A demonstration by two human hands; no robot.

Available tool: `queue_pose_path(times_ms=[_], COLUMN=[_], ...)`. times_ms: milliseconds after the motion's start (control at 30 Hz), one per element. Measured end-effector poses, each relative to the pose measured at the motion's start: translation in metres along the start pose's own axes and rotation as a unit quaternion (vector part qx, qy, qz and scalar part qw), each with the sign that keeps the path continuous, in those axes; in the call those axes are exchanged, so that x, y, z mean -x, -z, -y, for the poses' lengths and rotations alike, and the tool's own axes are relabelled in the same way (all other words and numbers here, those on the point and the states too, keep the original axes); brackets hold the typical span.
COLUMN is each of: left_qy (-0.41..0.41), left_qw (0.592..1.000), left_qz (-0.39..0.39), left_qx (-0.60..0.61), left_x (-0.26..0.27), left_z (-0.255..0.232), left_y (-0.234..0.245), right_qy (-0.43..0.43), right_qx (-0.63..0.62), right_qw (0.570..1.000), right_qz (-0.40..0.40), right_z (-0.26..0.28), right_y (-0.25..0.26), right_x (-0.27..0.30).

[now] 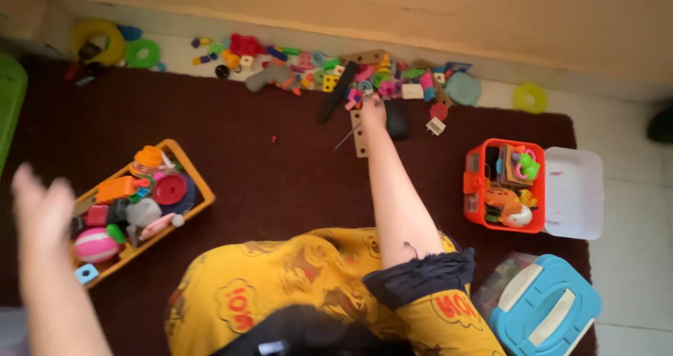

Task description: The person sorts various small toys and blocks from the floor into multiple plastic storage containers. They handle items one by one, placing them into orange, blue, and yellow bins, and close the containers after filling them.

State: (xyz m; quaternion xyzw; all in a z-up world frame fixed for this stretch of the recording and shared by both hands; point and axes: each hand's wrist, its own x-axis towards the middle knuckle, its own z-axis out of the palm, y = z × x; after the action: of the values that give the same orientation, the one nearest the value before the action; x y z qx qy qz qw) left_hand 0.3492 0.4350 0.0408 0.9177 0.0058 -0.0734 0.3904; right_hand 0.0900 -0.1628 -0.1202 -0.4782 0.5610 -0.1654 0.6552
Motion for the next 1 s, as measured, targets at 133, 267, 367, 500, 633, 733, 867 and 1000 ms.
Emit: queue_pose_path(times_ms=[133, 267, 367, 500, 633, 733, 867, 1000], left_qy=[-0.150, -0.099, -0.253, -0.414, -0.403, -0.414, -0.487, -0.567], left_qw=[0.976, 0.938, 0.862, 0.725, 0.739, 0.775, 0.799, 0.765], left_qz=[0.097, 0.288, 0.324, 0.298, 0.313, 0.308, 0.228, 0.260], left_qx=[-0.124, -0.164, -0.298, -0.463, -0.440, -0.366, -0.271, -0.158], left_x=[0.004, 0.032, 0.065, 0.094, 0.094, 0.090, 0.107, 0.141], left_z=[-0.155, -0.291, -0.350, -0.361, -0.326, -0.290, -0.262, -0.256], left_y=[-0.063, -0.129, -0.165, -0.228, -0.297, -0.342, -0.401, -0.446], right_qy=[-0.131, -0.211, -0.157, -0.168, -0.077, -0.056, -0.050, -0.098], right_qx=[-0.291, -0.494, -0.448, -0.367, -0.155, -0.141, -0.059, 0.141], right_qw=[0.944, 0.817, 0.835, 0.863, 0.973, 0.988, 0.995, 0.985], right_qz=[0.083, 0.211, 0.278, 0.304, 0.155, 0.034, -0.057, -0.022], right_z=[-0.044, -0.050, -0.037, -0.031, -0.024, -0.025, -0.036, -0.064], right_y=[-0.019, -0.061, -0.070, -0.046, 0.003, 0.060, 0.142, 0.202], right_x=[-0.004, 0.019, 0.037, 0.055, 0.055, 0.046, 0.044, 0.065])
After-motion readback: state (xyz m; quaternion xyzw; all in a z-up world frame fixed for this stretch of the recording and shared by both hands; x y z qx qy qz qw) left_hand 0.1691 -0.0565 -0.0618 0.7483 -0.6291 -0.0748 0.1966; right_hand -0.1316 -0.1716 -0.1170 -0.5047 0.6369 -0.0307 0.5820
